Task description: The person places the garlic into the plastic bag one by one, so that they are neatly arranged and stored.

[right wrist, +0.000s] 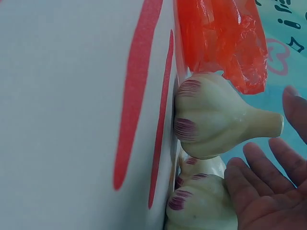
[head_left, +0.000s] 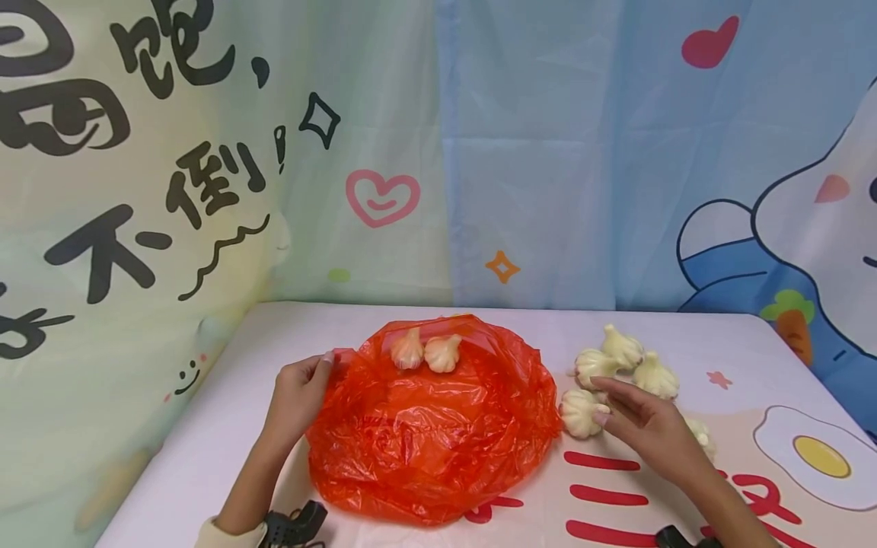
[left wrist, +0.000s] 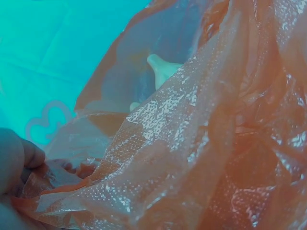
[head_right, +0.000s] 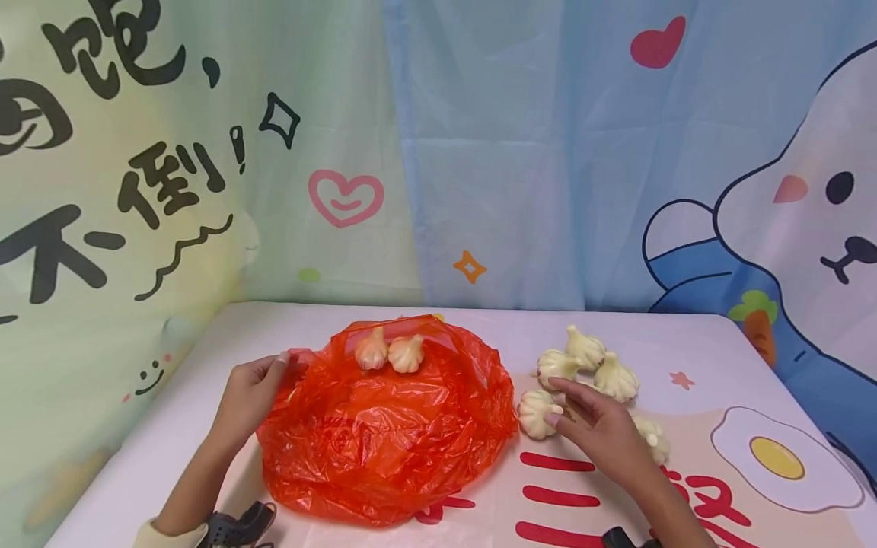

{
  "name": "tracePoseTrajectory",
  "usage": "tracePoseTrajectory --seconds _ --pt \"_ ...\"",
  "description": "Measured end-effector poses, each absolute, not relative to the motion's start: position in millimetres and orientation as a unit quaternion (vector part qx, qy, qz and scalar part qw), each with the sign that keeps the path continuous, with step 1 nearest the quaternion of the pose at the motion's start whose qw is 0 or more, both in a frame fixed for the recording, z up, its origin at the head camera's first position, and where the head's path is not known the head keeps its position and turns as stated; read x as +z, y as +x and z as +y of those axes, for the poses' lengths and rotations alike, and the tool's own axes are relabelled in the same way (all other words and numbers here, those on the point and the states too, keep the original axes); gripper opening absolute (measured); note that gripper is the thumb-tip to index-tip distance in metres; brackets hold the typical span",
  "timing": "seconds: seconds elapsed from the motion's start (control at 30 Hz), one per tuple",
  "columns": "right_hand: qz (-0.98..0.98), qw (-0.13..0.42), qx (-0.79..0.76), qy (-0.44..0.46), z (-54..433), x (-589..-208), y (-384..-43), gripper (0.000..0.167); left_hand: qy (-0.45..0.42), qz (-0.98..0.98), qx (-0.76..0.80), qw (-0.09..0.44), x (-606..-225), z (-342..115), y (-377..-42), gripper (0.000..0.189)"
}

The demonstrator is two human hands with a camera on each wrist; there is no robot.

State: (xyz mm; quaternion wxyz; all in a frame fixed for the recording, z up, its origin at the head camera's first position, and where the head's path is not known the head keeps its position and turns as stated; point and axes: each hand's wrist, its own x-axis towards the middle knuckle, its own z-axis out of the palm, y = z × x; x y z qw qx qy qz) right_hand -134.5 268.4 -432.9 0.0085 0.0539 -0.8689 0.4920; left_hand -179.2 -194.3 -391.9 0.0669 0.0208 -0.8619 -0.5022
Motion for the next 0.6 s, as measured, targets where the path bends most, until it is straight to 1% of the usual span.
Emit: tracePoseTrajectory --seconds 0.13,0.3,0.4,0.5,0.6 --pt "-0.869 -0.012 0.490 0.068 269.2 -430.7 -135.6 0.060 0.022 -0.862 -0.501 0.068 -391.8 -193.6 -180.0 0.041" --pt "-0.875 -0.021 0.479 0.067 268.9 -430.6 -137.1 0.057 0.026 -0.861 -0.504 0.060 -391.3 -192.4 -180.1 0.042" --pt "-0.891 -0.008 0.451 0.058 268.7 -431.8 -138.0 0.048 0.028 -0.862 -0.502 0.062 -390.7 -192.3 -179.5 0.042" --pt "-0.903 0.017 0.425 0.054 269.1 -433.0 -138.8 0.038 0.027 -0.862 -0.502 0.063 -390.4 -192.7 -179.2 0.041" --pt "-0.905 0.030 0.420 0.055 269.9 -433.4 -139.1 0.034 0.026 -0.862 -0.501 0.064 -390.3 -193.4 -178.9 0.040"
